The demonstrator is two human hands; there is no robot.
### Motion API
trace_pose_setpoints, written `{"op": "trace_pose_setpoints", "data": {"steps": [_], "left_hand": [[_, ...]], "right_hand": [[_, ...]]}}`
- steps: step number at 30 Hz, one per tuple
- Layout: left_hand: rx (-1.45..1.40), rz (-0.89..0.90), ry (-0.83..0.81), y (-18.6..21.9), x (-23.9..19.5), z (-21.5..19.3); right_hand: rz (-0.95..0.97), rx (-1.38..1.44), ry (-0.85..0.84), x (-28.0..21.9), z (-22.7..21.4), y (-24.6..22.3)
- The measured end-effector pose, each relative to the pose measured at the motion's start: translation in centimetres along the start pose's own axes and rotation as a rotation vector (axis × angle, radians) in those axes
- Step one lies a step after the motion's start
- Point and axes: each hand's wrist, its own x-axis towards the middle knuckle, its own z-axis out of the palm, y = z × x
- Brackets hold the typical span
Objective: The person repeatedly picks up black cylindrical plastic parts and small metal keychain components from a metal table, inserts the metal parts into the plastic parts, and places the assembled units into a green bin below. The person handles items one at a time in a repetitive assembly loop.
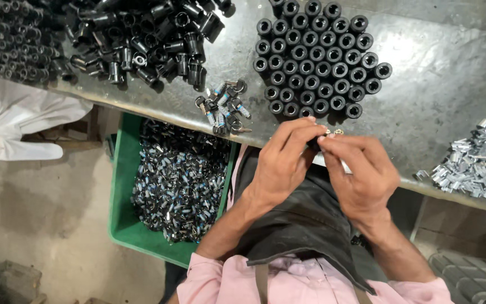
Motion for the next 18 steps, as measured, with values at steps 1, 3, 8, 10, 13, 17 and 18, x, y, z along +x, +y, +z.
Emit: {"op": "trace_pose_setpoints", "data": {"steps": [1, 3, 8, 10, 13, 17, 18], "left_hand": [[0.000, -0.013, 0.014, 0.1, -0.6, 0.1], [-0.047, -0.112, 0.023, 0.4, -1.6, 0.1], [0.160, -0.148, 0.164, -1.3, -1.8, -1.6], [0.150, -0.249, 0.206, -3.9, -1.1, -3.7], [0.118, -0.281, 0.197, -8.8, 2.8, -4.1], [0.056, -0.283, 0.082, -11.9, 3.9, -3.7], [0.002, -0.306, 0.057, -12.3, 4.3, -4.1]], "right_hand": [[-0.019, 0.007, 0.006, -0.3, 0.5, -0.1], [-0.049, 0.017, -0.054, -1.1, 0.8, -0.2], [0.181, -0.170, -0.117, -3.1, -1.5, 2.3], [0.408, -0.293, -0.053, -4.3, -4.3, 4.5], [0.468, -0.428, -0.068, -5.3, -6.6, 8.6], [0.411, -0.537, -0.122, -8.3, -6.7, 11.7], [0.387, -0.539, -0.108, -8.6, -6.5, 12.4]]}}
